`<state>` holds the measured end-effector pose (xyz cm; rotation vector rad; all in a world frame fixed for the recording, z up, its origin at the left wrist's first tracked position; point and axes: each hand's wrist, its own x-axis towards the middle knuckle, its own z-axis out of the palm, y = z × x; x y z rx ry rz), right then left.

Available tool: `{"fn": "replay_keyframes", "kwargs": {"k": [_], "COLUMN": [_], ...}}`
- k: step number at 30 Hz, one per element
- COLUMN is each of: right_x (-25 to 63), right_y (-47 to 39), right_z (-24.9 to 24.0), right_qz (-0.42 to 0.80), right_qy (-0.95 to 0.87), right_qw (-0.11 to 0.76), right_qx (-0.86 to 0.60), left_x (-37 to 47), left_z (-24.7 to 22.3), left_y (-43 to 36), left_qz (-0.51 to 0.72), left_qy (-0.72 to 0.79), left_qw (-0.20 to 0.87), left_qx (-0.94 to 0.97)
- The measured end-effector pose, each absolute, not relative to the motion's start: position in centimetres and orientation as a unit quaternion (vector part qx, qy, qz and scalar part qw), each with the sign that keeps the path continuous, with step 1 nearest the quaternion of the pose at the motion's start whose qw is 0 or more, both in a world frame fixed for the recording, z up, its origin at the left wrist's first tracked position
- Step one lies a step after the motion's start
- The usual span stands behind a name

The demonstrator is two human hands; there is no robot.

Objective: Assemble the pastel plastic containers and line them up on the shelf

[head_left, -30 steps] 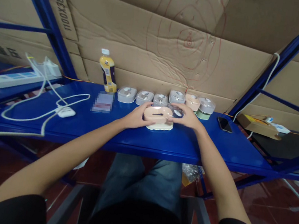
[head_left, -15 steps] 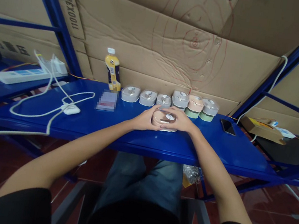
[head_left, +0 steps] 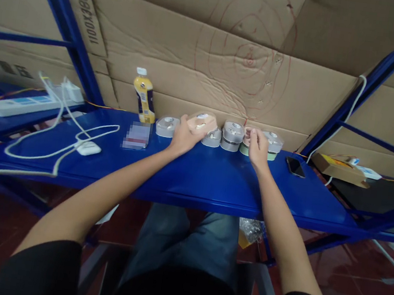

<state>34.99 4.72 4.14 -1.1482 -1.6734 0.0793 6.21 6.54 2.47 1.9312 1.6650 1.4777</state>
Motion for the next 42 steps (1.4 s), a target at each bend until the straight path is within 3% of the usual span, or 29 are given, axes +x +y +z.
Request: {"fn": "replay_keyframes", "kwargs": {"k": [11, 16, 21, 26, 30, 34, 37, 42], "right_x": [34.5, 34.6, 34.3, 34.3, 34.5, 34.2, 33.7, 33.1], "right_y": [5.0, 5.0, 4.9, 4.8, 4.6, 4.3, 3.6, 2.3], "right_z": [3.4, 3.5, 3.5, 3.4, 3.6, 3.8, 4.0, 4.1], "right_qz": [0.016, 0.025, 0.023, 0.026, 0.031, 0.037, 0.049, 0.038], "right_qy": [-0.709, -0.714, -0.717, -0.721, -0.714, -0.712, -0.728, -0.808], "right_qw": [0.519, 0.515, 0.515, 0.505, 0.511, 0.517, 0.513, 0.453], "right_qx": [-0.477, -0.474, -0.469, -0.474, -0.478, -0.473, -0.453, -0.376], "left_x": [14.3, 9.8, 1.9, -1.0, -1.3, -1.5, -0.6, 3.2], "left_z": [3.0, 3.6, 3.6, 2.2, 2.7, 4.8, 5.5, 3.1], "left_y": [11.7, 12.1, 12.4, 12.7, 12.4, 10.1, 7.1, 2.6], "left_qz": [0.418, 0.426, 0.376, 0.264, 0.302, 0.444, 0.512, 0.402], "left_qy": [0.634, 0.614, 0.713, 0.777, 0.764, 0.699, 0.559, 0.331], "left_qw": [0.07, 0.04, -0.03, 0.005, 0.02, -0.037, -0.082, 0.028], "left_qx": [0.647, 0.663, 0.591, 0.572, 0.57, 0.559, 0.647, 0.853]}}
